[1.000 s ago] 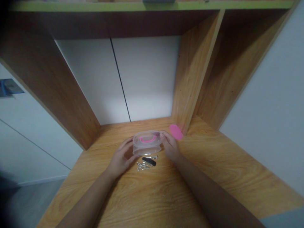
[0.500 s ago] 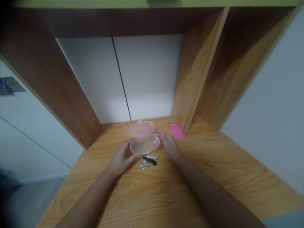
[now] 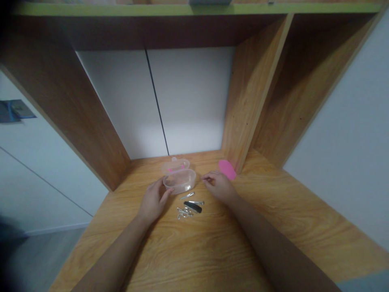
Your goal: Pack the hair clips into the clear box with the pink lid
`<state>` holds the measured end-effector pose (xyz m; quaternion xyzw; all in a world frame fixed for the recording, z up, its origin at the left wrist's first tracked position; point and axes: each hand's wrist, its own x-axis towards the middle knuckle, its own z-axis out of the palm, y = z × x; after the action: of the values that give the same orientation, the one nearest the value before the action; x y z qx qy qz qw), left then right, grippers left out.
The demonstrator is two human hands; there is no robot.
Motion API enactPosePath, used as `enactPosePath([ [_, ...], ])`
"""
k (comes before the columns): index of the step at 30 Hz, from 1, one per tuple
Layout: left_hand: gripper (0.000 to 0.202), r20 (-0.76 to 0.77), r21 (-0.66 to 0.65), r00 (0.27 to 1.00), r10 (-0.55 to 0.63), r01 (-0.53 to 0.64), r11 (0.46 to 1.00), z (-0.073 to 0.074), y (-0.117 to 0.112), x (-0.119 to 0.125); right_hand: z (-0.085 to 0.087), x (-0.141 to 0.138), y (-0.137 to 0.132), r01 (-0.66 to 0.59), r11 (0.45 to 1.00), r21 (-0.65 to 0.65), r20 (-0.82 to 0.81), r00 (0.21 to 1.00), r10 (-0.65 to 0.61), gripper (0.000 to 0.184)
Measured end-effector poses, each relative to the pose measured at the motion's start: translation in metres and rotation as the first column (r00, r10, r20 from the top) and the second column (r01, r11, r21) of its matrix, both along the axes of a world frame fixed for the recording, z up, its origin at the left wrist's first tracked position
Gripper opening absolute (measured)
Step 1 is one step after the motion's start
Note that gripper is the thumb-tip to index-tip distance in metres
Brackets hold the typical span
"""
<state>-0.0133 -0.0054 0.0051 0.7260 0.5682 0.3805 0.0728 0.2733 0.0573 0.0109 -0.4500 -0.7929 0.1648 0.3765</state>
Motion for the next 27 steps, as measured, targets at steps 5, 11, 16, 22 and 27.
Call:
enactPosePath([
  [5, 0.046, -0.036, -0.024, 0.999, -0.007, 0.007, 1.000, -0.001, 0.000, 0.000, 0.007, -0.016, -0.014, -0.207, 0.978, 0.037, 0.178, 0.964, 0.198, 0.013],
  [11, 0.042, -0.013, -0.009, 0.998, -0.062, 0.062, 0.998, -0.002, 0.000, 0.000, 0.004, -0.019, -0.015, -0.283, 0.959, -0.003, 0.212, 0.937, 0.277, 0.017],
  [16, 0.041, 0.015, -0.043, 0.998, -0.063, 0.063, 0.997, -0.003, 0.000, 0.001, 0.000, -0.022, -0.015, -0.287, 0.958, -0.029, 0.231, 0.930, 0.286, 0.015],
  [22, 0.040, -0.018, -0.057, 0.998, -0.055, 0.054, 0.997, -0.004, 0.001, 0.000, 0.006, -0.022, -0.019, -0.250, 0.968, -0.034, 0.163, 0.954, 0.252, 0.009],
  [27, 0.040, -0.043, -0.059, 0.998, -0.040, 0.038, 0.998, -0.007, 0.002, -0.001, 0.018, -0.016, -0.024, -0.235, 0.971, -0.046, 0.051, 0.970, 0.237, 0.004],
])
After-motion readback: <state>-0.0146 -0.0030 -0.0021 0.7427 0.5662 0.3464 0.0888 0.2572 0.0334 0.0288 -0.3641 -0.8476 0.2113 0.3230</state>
